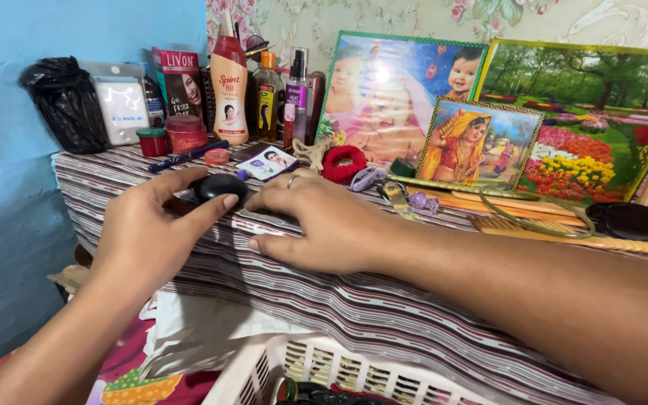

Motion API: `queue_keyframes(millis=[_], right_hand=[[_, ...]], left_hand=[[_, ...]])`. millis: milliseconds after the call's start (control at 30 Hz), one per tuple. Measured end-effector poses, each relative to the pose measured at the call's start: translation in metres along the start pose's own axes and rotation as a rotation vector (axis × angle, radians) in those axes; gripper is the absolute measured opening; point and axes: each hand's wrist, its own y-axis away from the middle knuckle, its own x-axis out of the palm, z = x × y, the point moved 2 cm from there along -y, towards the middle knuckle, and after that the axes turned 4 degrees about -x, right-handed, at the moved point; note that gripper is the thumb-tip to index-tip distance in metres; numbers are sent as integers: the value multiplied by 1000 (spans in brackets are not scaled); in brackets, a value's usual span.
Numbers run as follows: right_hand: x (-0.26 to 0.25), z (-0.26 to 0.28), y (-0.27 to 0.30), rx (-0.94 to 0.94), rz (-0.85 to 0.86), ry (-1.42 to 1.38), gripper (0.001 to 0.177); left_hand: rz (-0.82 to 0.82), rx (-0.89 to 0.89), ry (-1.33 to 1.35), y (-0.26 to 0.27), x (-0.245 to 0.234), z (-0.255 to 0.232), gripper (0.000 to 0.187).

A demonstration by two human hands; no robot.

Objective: The person repeatedly picks up small personal items from a white plastic basket and places them on a striped tablecloth. Items handled include a comb, hair ties, a compact, a pen, and a small container. The person arranges them on the table surface near framed photos and cosmetic bottles.

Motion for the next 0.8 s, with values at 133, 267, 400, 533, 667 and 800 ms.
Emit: queue_keyframes(millis=[133, 267, 400, 533, 667, 800], right_hand=[[7, -3, -5, 0, 39, -5, 59], [10, -6, -6, -17, 15, -19, 63], [12, -7, -4, 6, 8, -28, 64], [12, -8, -4, 8, 13, -47, 65], [11, -7, -2, 6, 9, -60, 64], [11, -5, -2, 2, 7, -51, 64]], left_hand=[[-12, -65, -92, -10, 4, 11, 55], [-235, 249, -322, -18, 9, 21, 52], [-289, 401, -397, -29, 13, 29, 52], [-165, 135, -182, -37, 16, 33, 57], [-164, 59, -153, -37, 20, 29, 56], [-195, 50, -144, -37, 25, 29, 55]])
